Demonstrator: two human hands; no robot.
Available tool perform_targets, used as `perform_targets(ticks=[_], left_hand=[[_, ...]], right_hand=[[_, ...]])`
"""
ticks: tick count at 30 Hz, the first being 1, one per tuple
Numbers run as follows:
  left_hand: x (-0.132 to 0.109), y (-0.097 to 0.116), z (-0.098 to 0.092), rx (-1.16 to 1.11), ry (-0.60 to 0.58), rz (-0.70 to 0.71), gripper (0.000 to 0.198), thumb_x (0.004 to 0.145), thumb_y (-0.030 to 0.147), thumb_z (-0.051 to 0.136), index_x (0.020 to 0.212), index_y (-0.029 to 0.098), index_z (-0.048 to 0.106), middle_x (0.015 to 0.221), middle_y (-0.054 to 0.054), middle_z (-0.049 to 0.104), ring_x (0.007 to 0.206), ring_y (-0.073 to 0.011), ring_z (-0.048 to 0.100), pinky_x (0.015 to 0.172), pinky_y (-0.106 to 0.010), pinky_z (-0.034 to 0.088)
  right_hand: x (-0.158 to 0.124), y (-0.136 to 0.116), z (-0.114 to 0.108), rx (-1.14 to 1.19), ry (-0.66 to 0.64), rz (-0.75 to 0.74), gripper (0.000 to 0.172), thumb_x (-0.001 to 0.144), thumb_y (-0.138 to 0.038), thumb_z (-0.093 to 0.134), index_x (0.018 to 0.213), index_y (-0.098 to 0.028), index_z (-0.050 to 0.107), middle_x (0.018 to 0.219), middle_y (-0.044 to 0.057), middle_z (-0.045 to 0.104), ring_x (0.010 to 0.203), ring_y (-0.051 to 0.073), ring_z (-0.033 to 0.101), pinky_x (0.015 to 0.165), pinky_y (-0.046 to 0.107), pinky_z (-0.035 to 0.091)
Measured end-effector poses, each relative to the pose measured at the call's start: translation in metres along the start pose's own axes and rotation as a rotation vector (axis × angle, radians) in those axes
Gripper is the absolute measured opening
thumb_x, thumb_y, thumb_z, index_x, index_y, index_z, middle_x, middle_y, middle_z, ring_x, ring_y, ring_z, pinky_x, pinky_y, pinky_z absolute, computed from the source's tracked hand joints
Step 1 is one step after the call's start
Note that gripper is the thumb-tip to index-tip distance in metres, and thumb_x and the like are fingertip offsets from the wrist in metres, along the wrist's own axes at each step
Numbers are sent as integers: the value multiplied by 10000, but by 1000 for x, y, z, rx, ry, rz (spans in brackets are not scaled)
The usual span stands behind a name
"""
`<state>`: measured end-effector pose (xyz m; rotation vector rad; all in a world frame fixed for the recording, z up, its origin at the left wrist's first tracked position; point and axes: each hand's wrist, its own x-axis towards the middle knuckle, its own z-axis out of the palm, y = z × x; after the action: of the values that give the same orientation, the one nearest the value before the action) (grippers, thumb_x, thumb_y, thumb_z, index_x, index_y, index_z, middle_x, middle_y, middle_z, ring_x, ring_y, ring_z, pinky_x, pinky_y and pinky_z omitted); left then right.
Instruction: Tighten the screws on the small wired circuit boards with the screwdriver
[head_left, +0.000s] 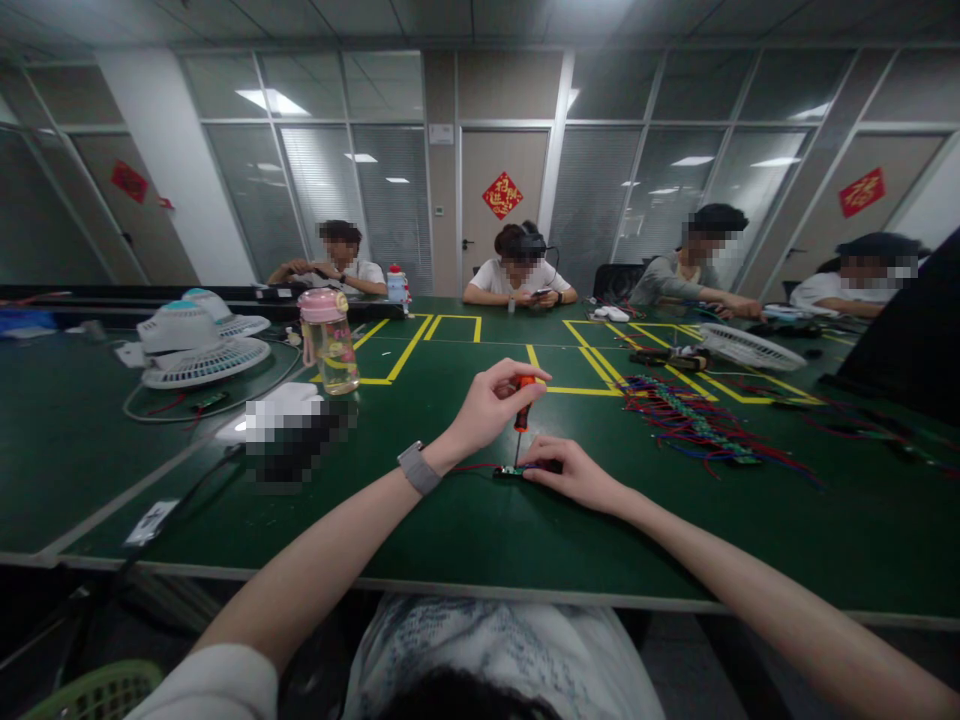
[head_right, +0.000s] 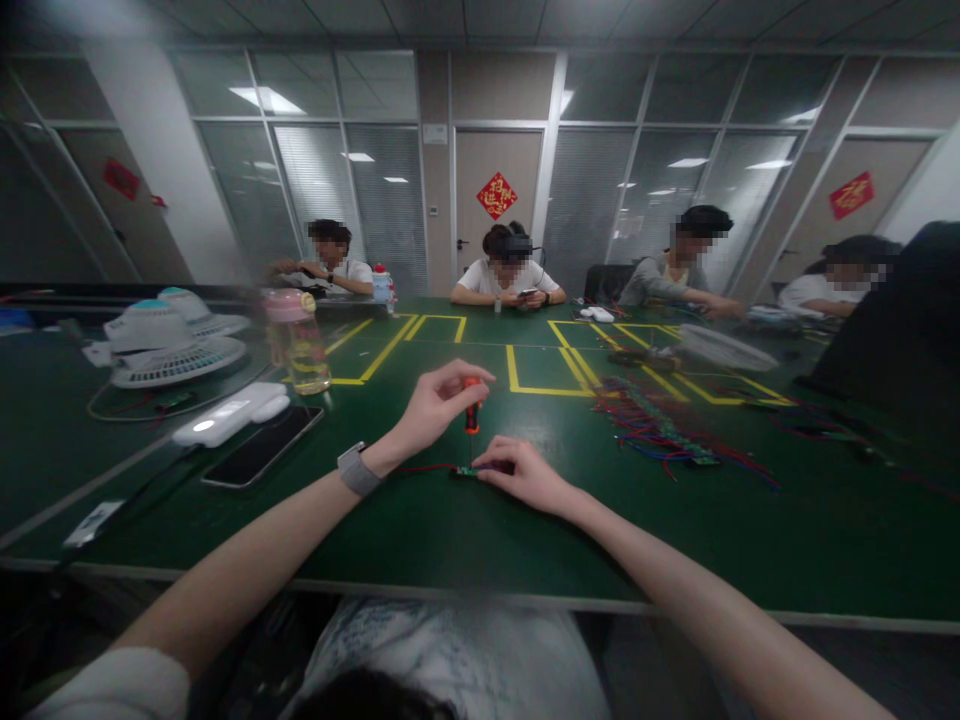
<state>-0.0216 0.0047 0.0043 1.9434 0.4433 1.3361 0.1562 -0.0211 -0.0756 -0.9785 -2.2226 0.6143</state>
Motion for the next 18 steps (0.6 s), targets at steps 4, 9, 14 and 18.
perform_targets(ticks=[4,9,14,18], left_hand=[[-1,4,2,96,46,38,222,869,338,542,920,180,689,971,-55,598,864,-131,577,736,-236,479],[0,5,1,-108,-58,-26,297,907,326,474,1088,157,638,1027,-91,639,858,-149,630,768,-286,515],[0,3,-1,12,11,18,222,819,333,618,921,151,692,850,-49,622,745,-116,579,669,-234,481],[0,7,0,-8,-23,18,245,881,323,522,978,177,693,1002,-71,593,834,-129,585,698,-239,495]], right_hand=[[-1,-2,0,-23,6,-22,244,865,-352,575,963,-182,719,835,53,612,763,159,576,718,290,467],[-1,-2,0,-36,9,-56,242,875,-339,561,964,-177,717,846,60,624,781,162,589,709,281,463],[-1,-2,0,-60,17,-86,228,880,-319,556,961,-177,715,847,59,631,792,161,592,726,279,460],[-2,-2,1,-67,17,-95,230,892,-304,535,963,-177,712,849,58,628,787,156,591,724,273,460]])
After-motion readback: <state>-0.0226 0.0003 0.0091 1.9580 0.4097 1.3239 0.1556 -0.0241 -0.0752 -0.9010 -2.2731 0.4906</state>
